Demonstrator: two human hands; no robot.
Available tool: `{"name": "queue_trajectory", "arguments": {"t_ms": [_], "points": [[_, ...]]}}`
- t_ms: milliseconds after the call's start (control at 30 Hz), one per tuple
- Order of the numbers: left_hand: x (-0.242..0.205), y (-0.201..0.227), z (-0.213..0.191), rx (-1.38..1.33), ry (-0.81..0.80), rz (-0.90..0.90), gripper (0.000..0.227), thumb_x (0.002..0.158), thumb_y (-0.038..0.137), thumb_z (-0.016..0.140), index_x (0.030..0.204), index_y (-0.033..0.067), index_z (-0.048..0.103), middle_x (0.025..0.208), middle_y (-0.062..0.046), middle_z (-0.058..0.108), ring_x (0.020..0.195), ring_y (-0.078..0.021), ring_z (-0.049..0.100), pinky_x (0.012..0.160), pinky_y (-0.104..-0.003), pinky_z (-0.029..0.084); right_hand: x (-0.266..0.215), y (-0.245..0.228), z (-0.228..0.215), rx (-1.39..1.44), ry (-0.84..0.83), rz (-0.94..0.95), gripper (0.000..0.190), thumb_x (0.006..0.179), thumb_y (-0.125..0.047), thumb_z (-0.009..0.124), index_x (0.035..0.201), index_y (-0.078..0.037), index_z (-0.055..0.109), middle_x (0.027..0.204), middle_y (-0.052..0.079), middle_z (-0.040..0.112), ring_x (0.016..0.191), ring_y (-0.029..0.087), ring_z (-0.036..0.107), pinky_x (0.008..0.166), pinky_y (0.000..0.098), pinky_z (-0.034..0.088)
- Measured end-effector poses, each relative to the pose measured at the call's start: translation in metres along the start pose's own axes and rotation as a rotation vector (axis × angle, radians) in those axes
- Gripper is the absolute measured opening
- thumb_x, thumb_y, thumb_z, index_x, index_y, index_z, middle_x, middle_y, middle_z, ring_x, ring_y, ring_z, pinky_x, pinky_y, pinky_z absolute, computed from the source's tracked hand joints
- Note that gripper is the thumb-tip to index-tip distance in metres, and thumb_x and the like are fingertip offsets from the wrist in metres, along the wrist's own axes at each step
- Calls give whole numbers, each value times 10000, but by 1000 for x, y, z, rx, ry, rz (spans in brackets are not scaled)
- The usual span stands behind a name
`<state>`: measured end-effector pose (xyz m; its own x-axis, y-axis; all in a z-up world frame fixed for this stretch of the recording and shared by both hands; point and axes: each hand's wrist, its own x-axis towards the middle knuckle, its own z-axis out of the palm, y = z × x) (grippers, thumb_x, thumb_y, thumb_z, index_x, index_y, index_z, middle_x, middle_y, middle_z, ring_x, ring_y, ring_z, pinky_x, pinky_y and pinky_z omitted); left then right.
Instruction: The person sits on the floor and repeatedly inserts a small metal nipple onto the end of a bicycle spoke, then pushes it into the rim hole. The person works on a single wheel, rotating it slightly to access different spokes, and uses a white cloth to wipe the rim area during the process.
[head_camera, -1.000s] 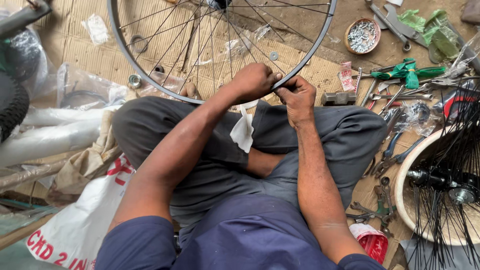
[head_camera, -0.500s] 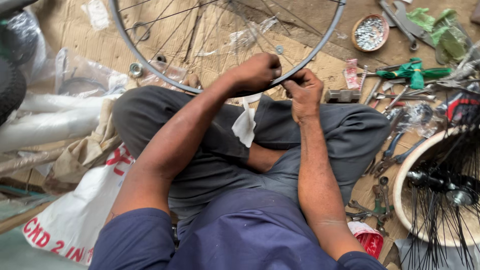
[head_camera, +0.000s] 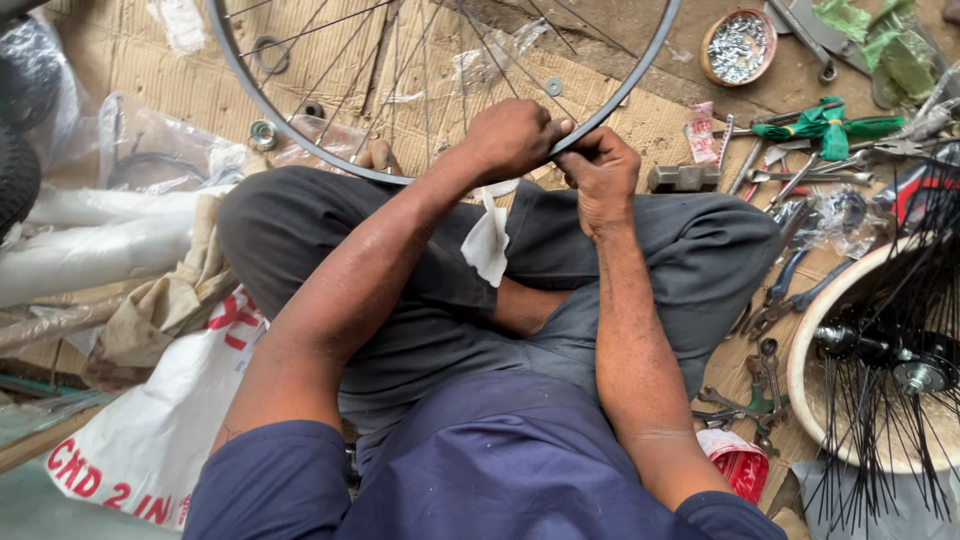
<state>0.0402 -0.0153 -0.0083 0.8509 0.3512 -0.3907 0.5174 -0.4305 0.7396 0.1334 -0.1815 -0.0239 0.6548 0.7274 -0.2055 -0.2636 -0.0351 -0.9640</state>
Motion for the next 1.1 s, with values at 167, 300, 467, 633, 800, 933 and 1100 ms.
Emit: {"name": "queue_trajectory", "arguments": {"t_ms": [167,300,467,633,800,933,1100], "points": [[11,-16,-10,-387,-153,139,299,927,329,612,1015,56,697,891,-142,763,855,-340,738,744,-467,584,-2,-4,-1,-2,-27,-47,138,925,111,731,936,-10,666,824,33,670,690,77,591,615,239,480],[-1,2,1,77,12,18,436,1062,406,553,982,25,749,897,-194,722,857,-356,675,805,-495,519,-1,-4,2,17,-9,17,124,926,86,735,925,-10,657,787,28,672,641,59,558,549,224,428],[10,-10,-9,-223,-123,62,353,988,376,584,1009,42,699,894,-134,749,834,-285,730,789,-450,571,-2,-6,1,-9,-16,37,119,928,70,745,934,-15,662,785,33,676,636,56,557,539,225,424],[-8,3,-4,13,-15,54,331,1037,320,582,945,33,720,853,-155,721,797,-304,679,758,-477,541,-4,-3,2,-15,-16,32,119,912,69,747,923,-17,666,782,30,676,627,57,560,534,231,435],[-18,14,-19,-380,-153,-119,321,1027,288,565,920,2,662,773,-181,705,625,-275,706,551,-417,571,-5,2,-2,-69,-18,43,113,925,57,757,915,-18,673,773,30,656,628,62,551,542,230,436],[-11,-7,0,-305,-143,-84,256,986,234,560,913,3,644,766,-223,698,656,-331,733,560,-450,577,-1,7,0,-227,-42,73,69,904,23,760,930,-11,706,852,39,719,736,80,649,658,236,552],[-11,-51,28,196,-106,132,273,899,224,616,867,-22,731,877,-296,701,871,-439,701,788,-507,555,-18,5,1,-774,-291,137,160,863,-63,786,1014,-16,763,895,29,767,808,92,691,737,246,550]]}}
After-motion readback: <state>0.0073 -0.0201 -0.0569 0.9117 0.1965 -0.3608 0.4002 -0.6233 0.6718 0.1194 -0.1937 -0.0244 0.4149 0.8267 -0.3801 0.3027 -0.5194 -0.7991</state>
